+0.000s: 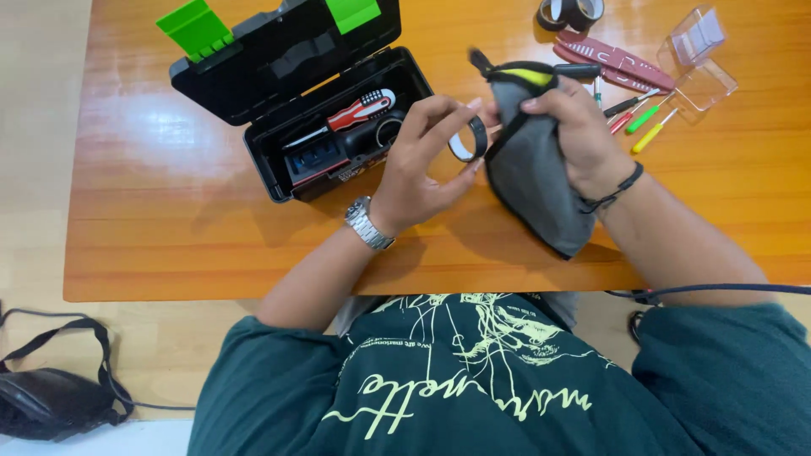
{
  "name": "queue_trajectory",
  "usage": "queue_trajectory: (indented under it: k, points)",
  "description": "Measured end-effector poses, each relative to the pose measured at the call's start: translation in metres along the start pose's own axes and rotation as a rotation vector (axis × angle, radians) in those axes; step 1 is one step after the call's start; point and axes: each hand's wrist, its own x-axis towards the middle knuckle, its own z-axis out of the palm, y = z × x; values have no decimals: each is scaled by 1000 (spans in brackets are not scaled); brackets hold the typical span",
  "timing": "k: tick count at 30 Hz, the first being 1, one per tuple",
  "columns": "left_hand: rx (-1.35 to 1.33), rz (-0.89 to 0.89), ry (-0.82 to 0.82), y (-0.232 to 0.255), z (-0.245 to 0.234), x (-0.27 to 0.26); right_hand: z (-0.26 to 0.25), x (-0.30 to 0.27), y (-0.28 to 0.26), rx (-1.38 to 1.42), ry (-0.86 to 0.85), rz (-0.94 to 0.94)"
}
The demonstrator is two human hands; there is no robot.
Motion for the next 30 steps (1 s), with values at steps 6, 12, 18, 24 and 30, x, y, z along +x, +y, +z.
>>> queue_trajectory:
  k: [6, 12, 18, 24, 30]
  points:
    - [-39, -7, 216, -17, 11, -17, 26, -10, 28, -350, 34, -271]
    - [-8, 11, 175, -18, 13, -16, 22, -15, 42, -280, -77, -310]
    - [-142, -125, 124, -9, 8, -14, 18, -13, 44, -25, -188, -183]
    - [-454, -347, 161, -9, 17, -20, -1, -7, 44, -562, -428, -607]
    - [-653, -495, 163, -16, 21, -22, 15, -9, 32, -1000, -333, -1049]
